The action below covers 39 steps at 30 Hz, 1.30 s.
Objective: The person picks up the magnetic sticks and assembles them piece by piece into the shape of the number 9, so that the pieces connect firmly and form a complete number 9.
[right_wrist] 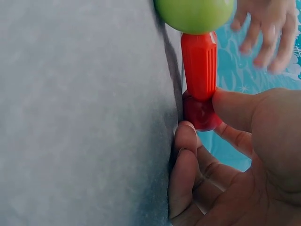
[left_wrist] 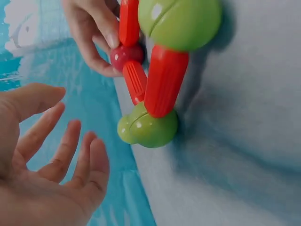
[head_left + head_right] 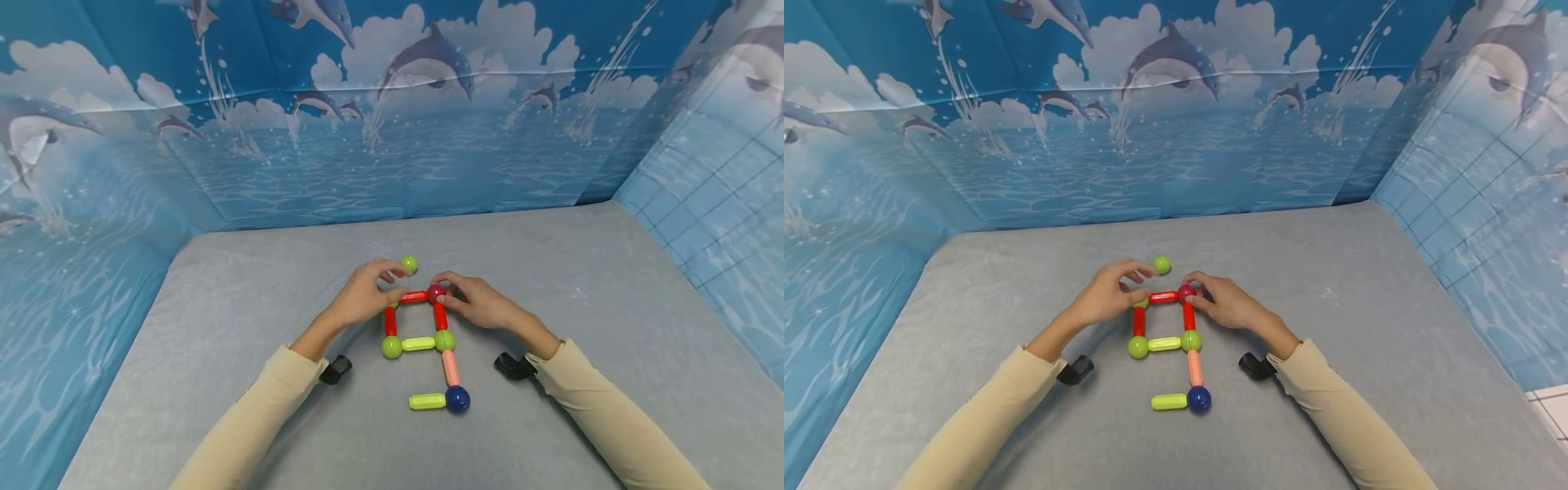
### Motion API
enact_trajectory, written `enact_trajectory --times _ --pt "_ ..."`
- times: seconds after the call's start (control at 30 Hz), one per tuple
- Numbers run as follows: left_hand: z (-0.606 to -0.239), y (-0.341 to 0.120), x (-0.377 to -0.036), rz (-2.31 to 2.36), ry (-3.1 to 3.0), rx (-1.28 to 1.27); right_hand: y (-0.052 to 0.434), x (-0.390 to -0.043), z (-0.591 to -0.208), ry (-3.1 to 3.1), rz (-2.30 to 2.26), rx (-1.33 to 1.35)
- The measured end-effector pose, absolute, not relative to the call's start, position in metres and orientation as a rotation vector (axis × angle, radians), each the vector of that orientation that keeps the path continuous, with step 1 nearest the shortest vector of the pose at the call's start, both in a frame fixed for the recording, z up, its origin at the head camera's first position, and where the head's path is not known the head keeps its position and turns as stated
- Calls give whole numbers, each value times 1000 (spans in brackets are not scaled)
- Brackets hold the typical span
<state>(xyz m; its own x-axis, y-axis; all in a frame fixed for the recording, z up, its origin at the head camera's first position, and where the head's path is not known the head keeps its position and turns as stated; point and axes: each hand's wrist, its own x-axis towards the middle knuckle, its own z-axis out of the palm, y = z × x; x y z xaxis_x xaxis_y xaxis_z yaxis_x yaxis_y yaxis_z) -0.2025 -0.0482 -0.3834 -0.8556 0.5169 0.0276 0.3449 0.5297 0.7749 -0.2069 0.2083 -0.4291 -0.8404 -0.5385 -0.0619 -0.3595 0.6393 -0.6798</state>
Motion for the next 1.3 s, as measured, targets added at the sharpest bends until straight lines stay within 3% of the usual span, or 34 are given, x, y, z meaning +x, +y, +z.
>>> enact_trajectory --times 0.33,0.6,0.77,0.97,1.13,1.3 --pt "-398 -33 -260 1195 2549 429 204 -206 -427 2578 -1009 -730" --pt "-411 -24 -265 1030 2665 457 207 -205 -426 2589 -996 -732" --pt "-394 -41 -237 1078 2664 662 208 -205 -427 2584 -1005 -743" --pt "-378 -69 -165 1029 2491 923 209 -205 -429 2581 -1006 -743" --pt "-392 -70 -115 857 2384 979 215 -206 -428 2581 -1010 -733" --pt "-408 -59 -91 742 2398 976 217 -206 -428 2587 -1010 -730"
